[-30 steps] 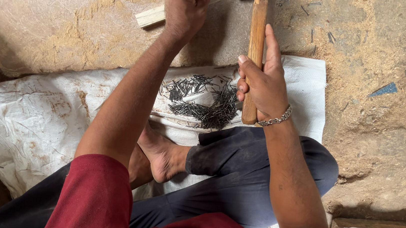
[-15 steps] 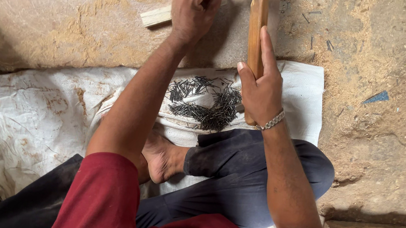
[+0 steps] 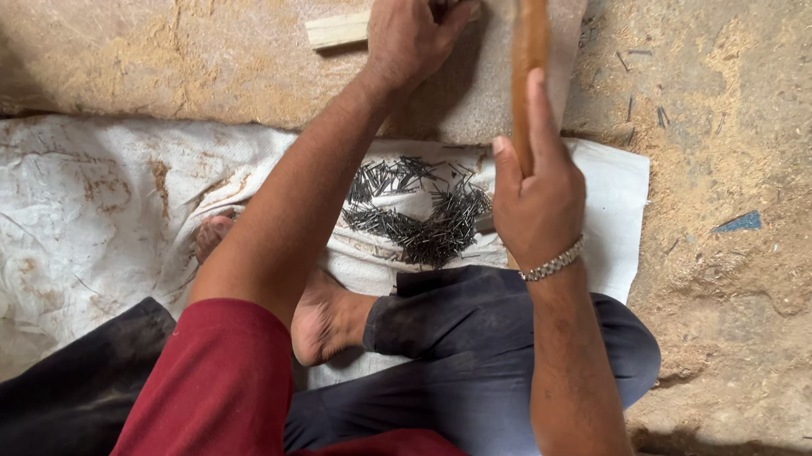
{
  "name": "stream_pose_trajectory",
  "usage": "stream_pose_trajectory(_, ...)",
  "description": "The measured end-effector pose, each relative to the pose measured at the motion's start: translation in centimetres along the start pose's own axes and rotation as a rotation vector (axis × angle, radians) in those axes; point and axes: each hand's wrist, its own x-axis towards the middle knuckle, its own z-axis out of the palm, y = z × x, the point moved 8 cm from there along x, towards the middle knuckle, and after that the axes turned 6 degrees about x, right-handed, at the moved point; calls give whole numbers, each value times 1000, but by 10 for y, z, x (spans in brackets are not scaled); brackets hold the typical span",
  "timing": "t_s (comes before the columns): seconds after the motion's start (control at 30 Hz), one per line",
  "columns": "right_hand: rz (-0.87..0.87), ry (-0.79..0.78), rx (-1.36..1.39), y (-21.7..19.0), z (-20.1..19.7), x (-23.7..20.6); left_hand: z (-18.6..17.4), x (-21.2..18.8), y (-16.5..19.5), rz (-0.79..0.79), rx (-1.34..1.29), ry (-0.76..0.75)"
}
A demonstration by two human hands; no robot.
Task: The person sits on the floor and repeatedly hammers nails into small wooden blocks. They pick up a nail, place it on a block, and strike it with a hammer, then move the finished block aside and repeat the process.
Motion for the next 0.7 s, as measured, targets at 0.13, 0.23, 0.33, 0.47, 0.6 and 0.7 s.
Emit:
stream_pose_trajectory(0.13,-493,250,-133,-27,-18,-23,-13,-6,0,-16,-38,15)
stream_pose_trajectory(0.23,-364,267,48,-11,-11,-18,-17,-5,-2,-52,-102,7)
stream_pose_trajectory(0.33,-220,70,-87,-4,14,-9,-13,-3,-5,-97,-79,-23)
stream_pose_trajectory(0.47,152,-90,-164,19,24,-8,-16,-1,4,0,-142,15)
stream_pose_trajectory(0.6,30,15,-27,10,7,-19,-22,-3,17,-5,-98,-61)
stream_pose_trajectory(0.7,-204,95,-96,0,-6,-22,-30,6,46,148,65,-98)
